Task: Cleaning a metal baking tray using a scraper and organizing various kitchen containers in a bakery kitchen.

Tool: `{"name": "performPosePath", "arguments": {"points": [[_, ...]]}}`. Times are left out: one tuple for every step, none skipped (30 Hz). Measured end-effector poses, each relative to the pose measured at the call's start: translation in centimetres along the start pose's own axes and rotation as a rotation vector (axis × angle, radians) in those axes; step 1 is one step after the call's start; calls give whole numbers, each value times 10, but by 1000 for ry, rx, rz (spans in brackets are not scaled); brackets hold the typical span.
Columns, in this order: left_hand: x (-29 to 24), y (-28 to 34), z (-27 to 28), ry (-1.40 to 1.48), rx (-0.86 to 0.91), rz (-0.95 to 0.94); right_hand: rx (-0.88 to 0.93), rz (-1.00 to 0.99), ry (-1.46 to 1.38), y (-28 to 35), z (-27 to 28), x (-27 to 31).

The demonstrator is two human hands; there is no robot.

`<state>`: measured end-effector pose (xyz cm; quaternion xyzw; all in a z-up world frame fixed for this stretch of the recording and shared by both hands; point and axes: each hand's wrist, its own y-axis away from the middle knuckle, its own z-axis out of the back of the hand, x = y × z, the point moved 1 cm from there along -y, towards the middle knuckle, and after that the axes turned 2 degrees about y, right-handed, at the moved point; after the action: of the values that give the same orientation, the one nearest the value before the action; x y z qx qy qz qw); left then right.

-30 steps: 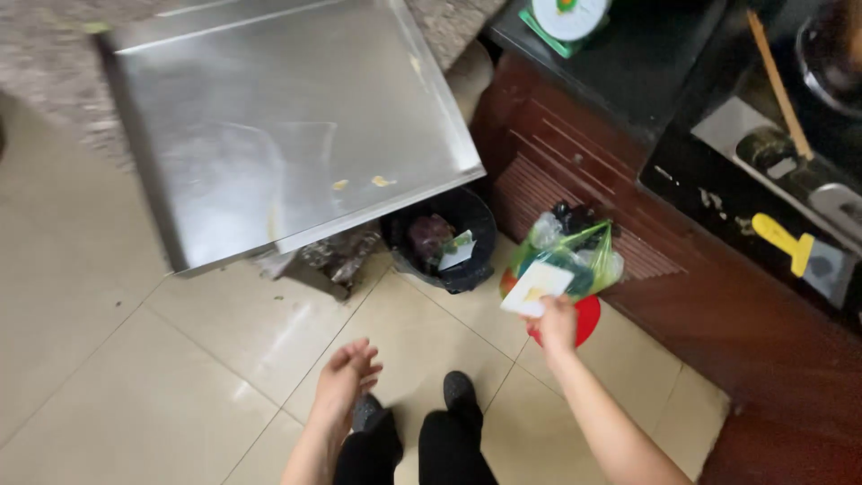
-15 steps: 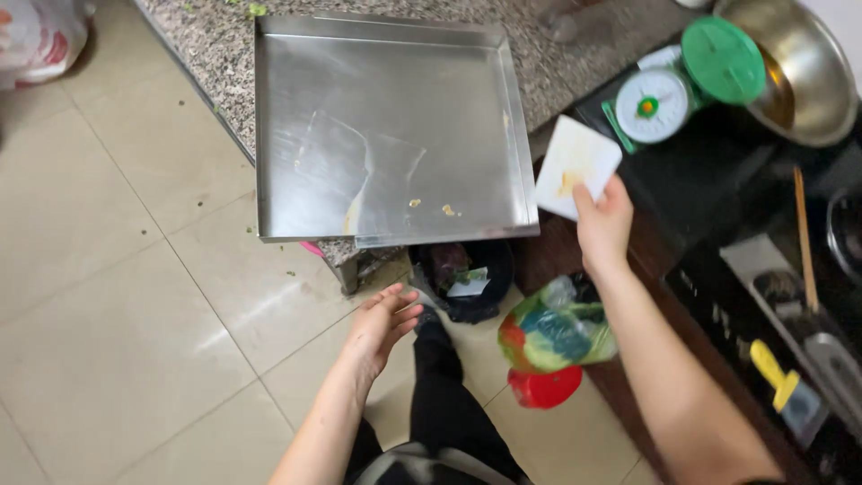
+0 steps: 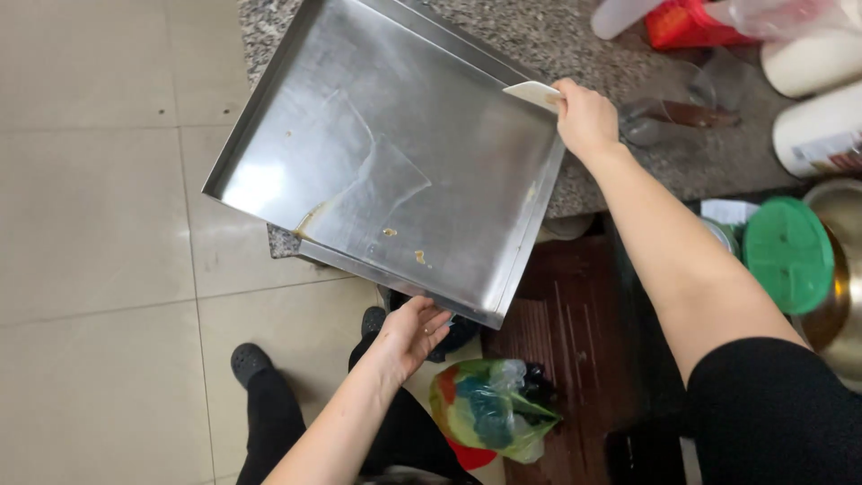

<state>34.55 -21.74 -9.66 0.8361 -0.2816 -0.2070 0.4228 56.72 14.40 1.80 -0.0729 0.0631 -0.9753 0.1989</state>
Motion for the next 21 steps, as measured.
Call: {"name": "performPosePath", "arguments": {"points": [[1, -2, -3, 22, -17, -2, 38, 5, 92, -8, -8, -6], [4, -3, -3, 33, -29, -2, 48, 14, 84, -8, -14, -7], [8, -5, -2, 44, -42, -8, 20, 52, 93, -9, -20, -7], [7, -7, -3, 47, -48, -14, -15, 85, 107, -10, -23, -9], [6, -6, -4, 50, -53, -14, -12, 88, 103, -6, -29, -12], [5, -6, -5, 37, -62, -19, -72, 114, 95, -3, -33, -14], [4, -4, -6, 23, -70, -24, -133, 141, 87, 0, -38, -17], [1, 2, -10, 24, -75, -22, -128, 140, 84, 1, -43, -22], [-3, 9, -12, 20, -98, -23, -101, 154, 43, 2, -49, -26], [-3, 15, -16, 14, -118, -18, -72, 162, 6, 7, -53, -34], [-2, 16, -16, 14, -120, -9, -65, 158, 8, 14, -46, -28], [-3, 17, -17, 29, -134, -20, -36, 188, -26, 19, -38, -22], [-4, 18, -17, 44, -149, -31, -6, 217, -61, 24, -29, -16], [-1, 17, -17, 47, -146, -25, -1, 217, -56, 30, -25, -13], [1, 17, -16, 48, -156, -47, 99, 166, -91, 36, -21, -10], [0, 16, -14, 48, -167, -74, 195, 118, -128, 40, -18, -5], [0, 17, -17, 52, -165, -73, 197, 120, -125, 50, -19, -7], [-1, 18, -17, 25, -188, -96, 197, 131, -152, 58, -22, -7], [-2, 20, -18, -1, -212, -119, 196, 142, -179, 66, -24, -7], [0, 20, -17, 2, -217, -120, 199, 145, -183, 76, -22, 1], [2, 19, -16, -8, -239, -136, 222, 94, -188, 86, -19, 9]]}}
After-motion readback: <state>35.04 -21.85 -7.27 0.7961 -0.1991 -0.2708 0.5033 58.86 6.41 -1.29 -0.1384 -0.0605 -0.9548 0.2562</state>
